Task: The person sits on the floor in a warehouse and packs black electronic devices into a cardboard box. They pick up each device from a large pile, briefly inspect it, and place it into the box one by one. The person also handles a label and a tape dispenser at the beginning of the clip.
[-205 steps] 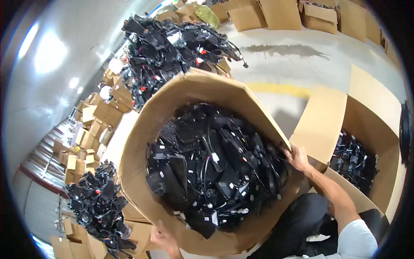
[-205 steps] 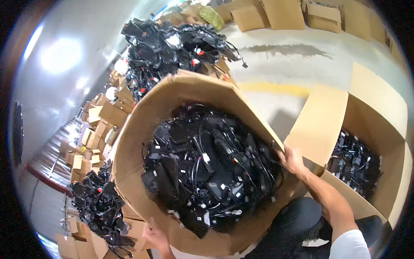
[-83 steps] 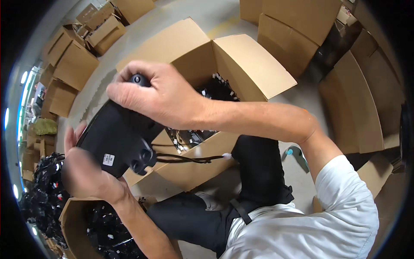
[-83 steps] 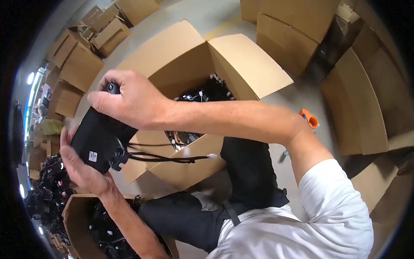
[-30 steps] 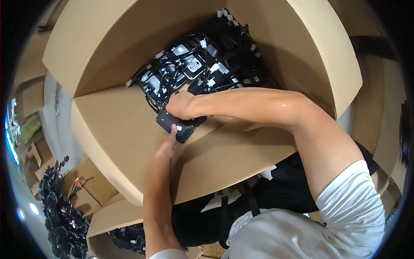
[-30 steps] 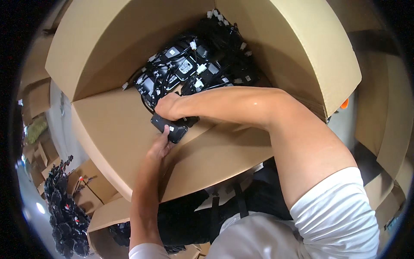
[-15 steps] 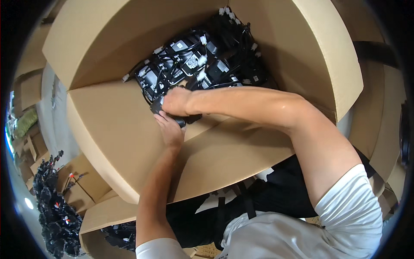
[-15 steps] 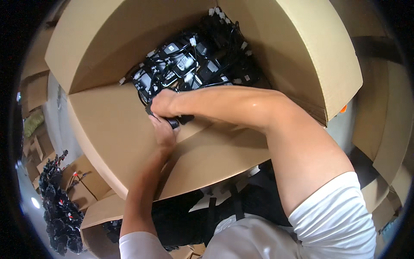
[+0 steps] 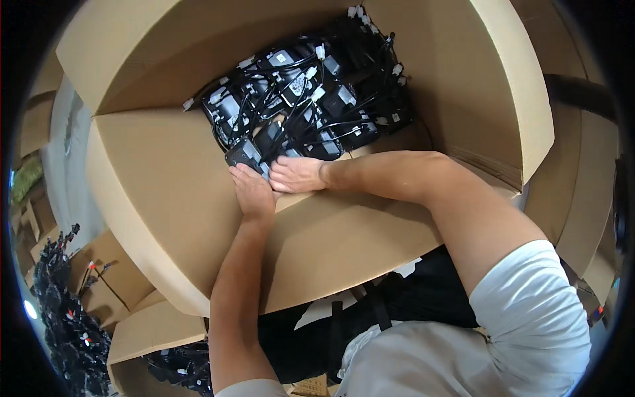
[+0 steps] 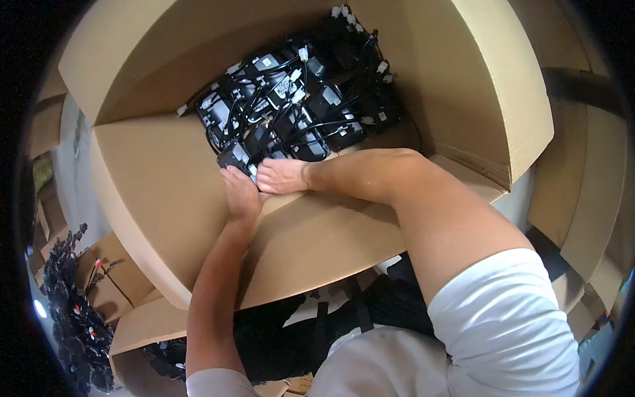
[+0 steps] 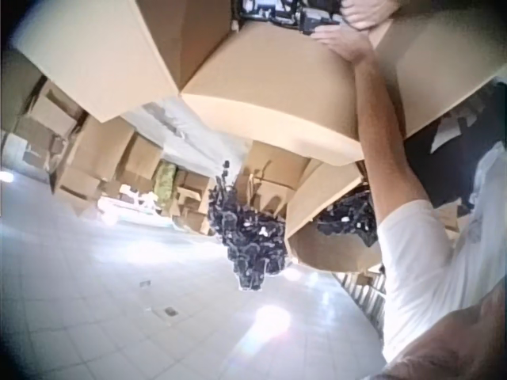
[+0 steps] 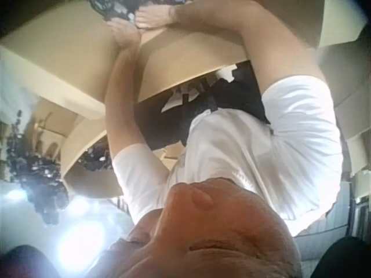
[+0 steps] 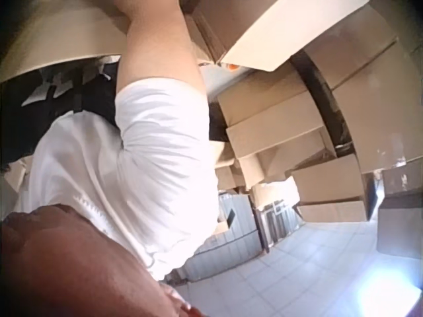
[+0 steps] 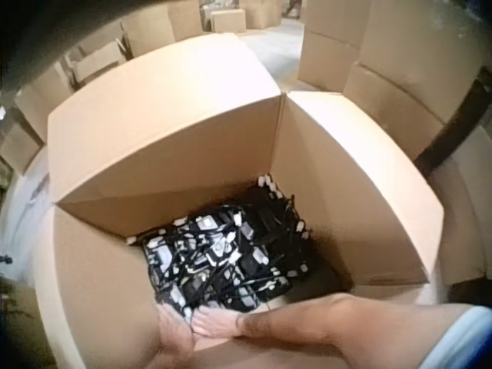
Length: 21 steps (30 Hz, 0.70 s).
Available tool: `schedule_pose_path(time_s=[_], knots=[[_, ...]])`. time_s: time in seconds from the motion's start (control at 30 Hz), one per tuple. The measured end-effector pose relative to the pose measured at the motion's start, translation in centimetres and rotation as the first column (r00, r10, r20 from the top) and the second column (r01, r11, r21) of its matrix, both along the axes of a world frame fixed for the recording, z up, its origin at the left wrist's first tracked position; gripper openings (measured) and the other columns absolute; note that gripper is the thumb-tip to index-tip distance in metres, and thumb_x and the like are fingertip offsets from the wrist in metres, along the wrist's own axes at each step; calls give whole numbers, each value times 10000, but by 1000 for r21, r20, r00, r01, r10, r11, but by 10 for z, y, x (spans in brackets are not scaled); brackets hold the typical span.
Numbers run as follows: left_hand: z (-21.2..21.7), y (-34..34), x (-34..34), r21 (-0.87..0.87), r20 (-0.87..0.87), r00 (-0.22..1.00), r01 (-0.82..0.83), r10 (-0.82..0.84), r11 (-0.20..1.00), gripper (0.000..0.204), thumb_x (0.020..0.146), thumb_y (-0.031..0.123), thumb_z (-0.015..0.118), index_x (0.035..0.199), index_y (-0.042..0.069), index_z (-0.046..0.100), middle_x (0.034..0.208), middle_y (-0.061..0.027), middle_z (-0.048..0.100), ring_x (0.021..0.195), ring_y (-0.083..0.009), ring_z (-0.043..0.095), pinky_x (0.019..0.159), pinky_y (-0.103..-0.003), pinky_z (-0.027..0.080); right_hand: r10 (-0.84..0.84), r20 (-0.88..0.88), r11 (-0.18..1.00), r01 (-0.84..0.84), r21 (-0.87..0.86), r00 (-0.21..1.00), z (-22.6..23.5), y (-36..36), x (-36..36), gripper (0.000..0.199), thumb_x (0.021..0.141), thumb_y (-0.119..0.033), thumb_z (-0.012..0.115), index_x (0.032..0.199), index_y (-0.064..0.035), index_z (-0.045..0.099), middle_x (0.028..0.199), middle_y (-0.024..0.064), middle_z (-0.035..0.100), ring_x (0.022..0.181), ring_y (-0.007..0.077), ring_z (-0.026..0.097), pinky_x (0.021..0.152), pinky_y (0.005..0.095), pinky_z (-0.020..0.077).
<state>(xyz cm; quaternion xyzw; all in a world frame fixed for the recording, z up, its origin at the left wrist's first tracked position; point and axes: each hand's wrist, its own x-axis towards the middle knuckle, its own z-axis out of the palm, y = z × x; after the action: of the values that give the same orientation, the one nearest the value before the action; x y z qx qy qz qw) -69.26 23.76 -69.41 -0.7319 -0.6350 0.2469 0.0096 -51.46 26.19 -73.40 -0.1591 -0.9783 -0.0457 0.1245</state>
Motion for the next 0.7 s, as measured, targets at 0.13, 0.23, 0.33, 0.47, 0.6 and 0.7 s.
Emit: schedule_pose_path(time_s=[0.13,0.23,0.33,0.47,0.6,0.7], knots=[[18,-6,5,-179,151,979,-106,134,978,1251,707,449,911,1483,-244,218,1506,-451,336,1420,-502,408,1212,-444,343,-124,-37,988,119,-102,992,10,7,1,293,939,-265,545,1146,-69,609,1013,45,623,964,206,580,781,353,446],[16,-2,-2,-116,302,949,-62,95,991,1200,739,375,907,1494,-233,200,1528,-454,292,1440,-501,376,1216,-445,337,-156,-45,981,150,-120,987,10,8,2,299,934,-263,559,1147,-58,607,1019,50,621,958,202,582,767,354,461],[22,11,-10,-194,191,980,-24,61,981,1041,824,257,826,1514,-207,200,1555,-426,274,1470,-482,334,1225,-433,319,-200,75,959,211,-190,977,12,7,-19,286,940,-274,561,1114,-61,636,999,57,626,949,211,589,776,358,464],[-32,-6,-14,-70,-107,992,-68,60,995,600,1031,125,420,1542,-151,264,1614,-351,265,1490,-475,309,1246,-508,251,-74,-52,958,56,-281,996,29,-10,-13,168,858,-219,620,898,-64,671,936,72,619,949,235,593,770,359,467],[25,13,5,-227,-342,924,97,-172,969,562,1040,166,395,1513,-136,367,1633,-331,252,1517,-472,246,1261,-569,150,103,22,903,-84,-421,994,16,-46,6,187,838,-206,624,874,-29,674,933,82,635,939,247,627,808,360,503],[17,20,-7,-245,-375,908,98,-188,965,631,1025,330,478,1453,-134,478,1637,-317,266,1537,-471,200,1267,-587,100,39,-20,907,-44,-419,999,11,-24,1,184,857,-211,611,893,-53,697,923,56,639,951,245,624,854,351,489]])
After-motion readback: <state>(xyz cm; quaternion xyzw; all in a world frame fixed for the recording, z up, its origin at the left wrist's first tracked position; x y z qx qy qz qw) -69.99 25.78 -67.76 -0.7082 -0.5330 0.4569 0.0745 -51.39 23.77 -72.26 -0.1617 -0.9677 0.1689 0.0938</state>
